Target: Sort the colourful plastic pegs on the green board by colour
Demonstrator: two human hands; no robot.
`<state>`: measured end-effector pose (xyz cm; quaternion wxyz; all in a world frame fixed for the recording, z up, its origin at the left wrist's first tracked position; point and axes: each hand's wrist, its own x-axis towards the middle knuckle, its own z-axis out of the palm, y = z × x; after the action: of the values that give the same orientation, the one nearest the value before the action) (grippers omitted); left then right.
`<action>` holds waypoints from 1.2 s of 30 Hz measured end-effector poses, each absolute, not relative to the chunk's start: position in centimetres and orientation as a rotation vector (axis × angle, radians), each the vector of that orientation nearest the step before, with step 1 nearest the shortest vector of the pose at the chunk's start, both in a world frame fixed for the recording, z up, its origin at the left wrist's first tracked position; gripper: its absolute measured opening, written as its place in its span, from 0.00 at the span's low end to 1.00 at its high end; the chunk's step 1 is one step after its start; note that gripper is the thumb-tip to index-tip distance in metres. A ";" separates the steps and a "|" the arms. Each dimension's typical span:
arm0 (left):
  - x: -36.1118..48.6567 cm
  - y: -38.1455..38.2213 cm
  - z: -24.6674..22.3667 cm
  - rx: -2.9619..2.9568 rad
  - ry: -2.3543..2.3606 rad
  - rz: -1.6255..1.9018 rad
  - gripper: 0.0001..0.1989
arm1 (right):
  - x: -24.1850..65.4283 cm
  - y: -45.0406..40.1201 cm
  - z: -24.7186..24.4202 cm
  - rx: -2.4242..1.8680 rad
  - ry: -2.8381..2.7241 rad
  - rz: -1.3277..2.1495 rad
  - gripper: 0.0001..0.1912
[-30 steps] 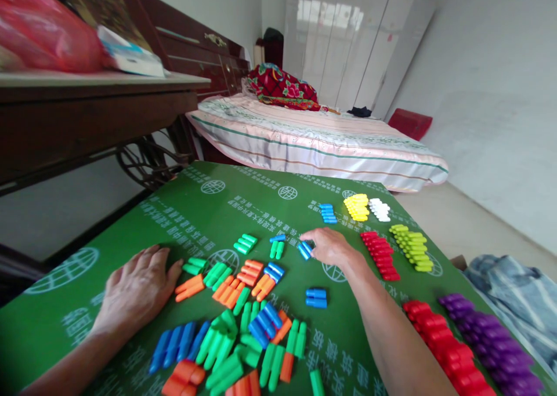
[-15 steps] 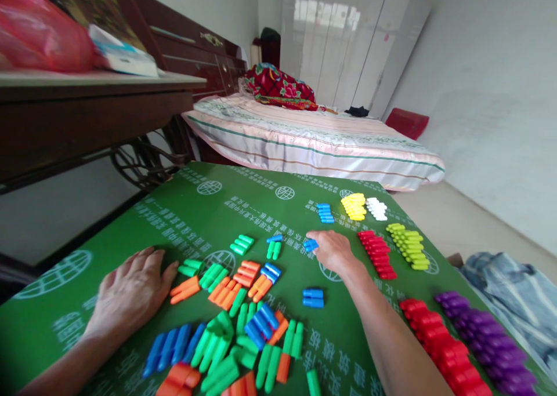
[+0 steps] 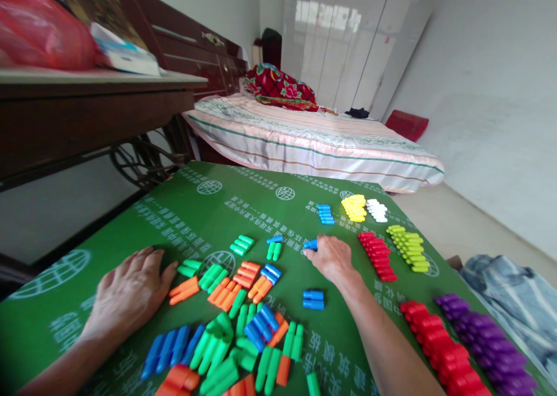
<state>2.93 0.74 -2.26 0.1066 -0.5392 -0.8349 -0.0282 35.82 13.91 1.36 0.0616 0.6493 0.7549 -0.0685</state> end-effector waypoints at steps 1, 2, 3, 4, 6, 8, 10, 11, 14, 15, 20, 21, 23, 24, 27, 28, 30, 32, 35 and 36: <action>2.9 0.7 -2.3 -1.589 -2.463 -0.078 0.34 | 35.9 13.9 1.3 1.963 2.283 -0.202 0.22; 2.9 0.7 -2.3 -1.588 -2.469 -0.072 0.34 | 35.9 13.9 1.2 1.961 2.283 -0.197 0.22; 2.9 0.6 -2.3 -1.586 -2.473 -0.069 0.34 | 35.9 13.9 1.2 1.959 2.284 -0.192 0.22; 2.9 0.6 -2.3 -1.587 -2.472 -0.067 0.33 | 35.9 13.9 1.1 1.955 2.287 -0.187 0.22; 2.9 0.6 -2.3 -1.588 -2.460 -0.068 0.33 | 36.0 13.8 1.1 1.952 2.292 -0.178 0.22; 2.8 0.6 -2.4 -1.588 -2.447 -0.076 0.32 | 36.0 13.9 1.1 1.958 2.295 -0.170 0.22; 2.8 0.7 -2.4 -1.583 -2.446 -0.077 0.32 | 36.3 14.2 1.0 1.974 2.292 -0.177 0.21; 2.8 0.8 -2.5 -1.583 -2.445 -0.075 0.32 | 36.4 14.3 1.0 1.984 2.288 -0.183 0.21; 2.9 0.9 -2.5 -1.584 -2.448 -0.064 0.32 | 37.0 15.0 0.7 2.012 2.280 -0.195 0.21; 2.9 0.9 -2.5 -1.584 -2.447 -0.065 0.32 | 37.2 15.3 0.6 2.017 2.283 -0.198 0.21; 2.9 0.9 -2.4 -1.583 -2.443 -0.077 0.32 | 38.3 17.5 0.8 2.097 2.283 -0.222 0.21; 2.9 0.8 -2.4 -1.586 -2.449 -0.074 0.32 | 38.5 18.2 1.0 2.133 2.270 -0.227 0.21; 3.0 0.8 -2.3 -1.584 -2.465 -0.067 0.33 | 38.9 19.7 1.2 2.209 2.234 -0.240 0.22; 3.0 0.8 -2.3 -1.583 -2.468 -0.066 0.33 | 39.0 20.4 1.3 2.240 2.216 -0.245 0.22; 3.0 0.8 -2.2 -1.578 -2.471 -0.067 0.33 | 39.1 22.2 1.4 2.266 2.204 -0.259 0.22; 3.0 0.8 -2.2 -1.578 -2.469 -0.072 0.34 | 39.1 22.7 1.4 2.252 2.223 -0.260 0.22; 3.0 0.8 -2.2 -1.582 -2.457 -0.081 0.34 | 38.9 23.4 1.4 2.229 2.252 -0.261 0.22; 3.0 0.8 -2.3 -1.581 -2.456 -0.084 0.34 | 38.6 24.1 1.3 2.226 2.250 -0.259 0.22; 3.0 0.7 -2.3 -1.576 -2.470 -0.082 0.33 | 38.3 24.9 1.2 2.239 2.213 -0.265 0.21; 3.0 0.7 -2.3 -1.571 -2.473 -0.086 0.33 | 38.2 25.1 1.1 2.237 2.210 -0.269 0.21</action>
<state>3.04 0.73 -2.29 0.1051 -0.5332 -0.8390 -0.0293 38.19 25.05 1.09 -0.0075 0.7088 0.7002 -0.0853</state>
